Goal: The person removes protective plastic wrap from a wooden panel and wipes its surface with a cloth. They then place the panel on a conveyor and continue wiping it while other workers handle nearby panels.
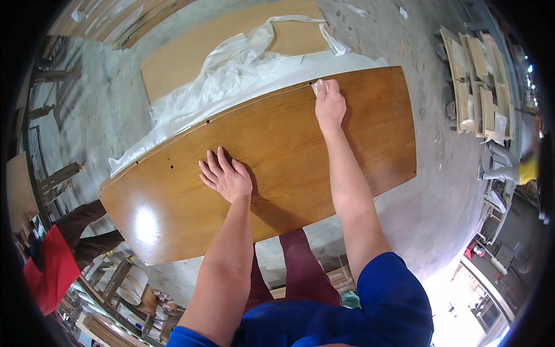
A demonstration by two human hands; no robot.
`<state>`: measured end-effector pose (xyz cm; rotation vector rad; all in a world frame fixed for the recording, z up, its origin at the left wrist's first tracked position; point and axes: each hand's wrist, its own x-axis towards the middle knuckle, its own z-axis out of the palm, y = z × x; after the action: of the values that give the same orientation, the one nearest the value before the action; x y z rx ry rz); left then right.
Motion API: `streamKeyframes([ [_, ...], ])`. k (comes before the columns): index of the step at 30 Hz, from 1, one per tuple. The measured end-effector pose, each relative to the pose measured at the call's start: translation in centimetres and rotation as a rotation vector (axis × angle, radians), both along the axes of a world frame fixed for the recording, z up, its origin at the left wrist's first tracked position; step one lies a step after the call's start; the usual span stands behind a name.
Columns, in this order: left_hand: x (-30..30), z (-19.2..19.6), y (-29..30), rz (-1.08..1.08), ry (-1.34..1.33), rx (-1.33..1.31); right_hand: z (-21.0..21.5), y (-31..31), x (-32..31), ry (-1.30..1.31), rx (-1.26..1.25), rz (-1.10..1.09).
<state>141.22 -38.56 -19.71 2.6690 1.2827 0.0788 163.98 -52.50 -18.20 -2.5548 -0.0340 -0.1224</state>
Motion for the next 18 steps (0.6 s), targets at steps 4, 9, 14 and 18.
streamKeyframes([
  [4,0.1,0.0,-0.1,-0.003,0.042,0.021,0.0,-0.2,0.1,0.039,-0.012,0.007],
  [9,0.2,-0.1,-0.1,-0.012,0.038,0.025,0.2,-0.9,0.7,0.027,0.043,-0.013],
  [14,0.4,0.0,-0.2,-0.021,0.060,0.042,0.0,-3.7,3.1,-0.045,0.037,-0.078],
  [18,0.5,0.0,-0.5,-0.027,0.044,0.082,-0.1,-7.1,5.6,-0.095,0.024,-0.145],
])
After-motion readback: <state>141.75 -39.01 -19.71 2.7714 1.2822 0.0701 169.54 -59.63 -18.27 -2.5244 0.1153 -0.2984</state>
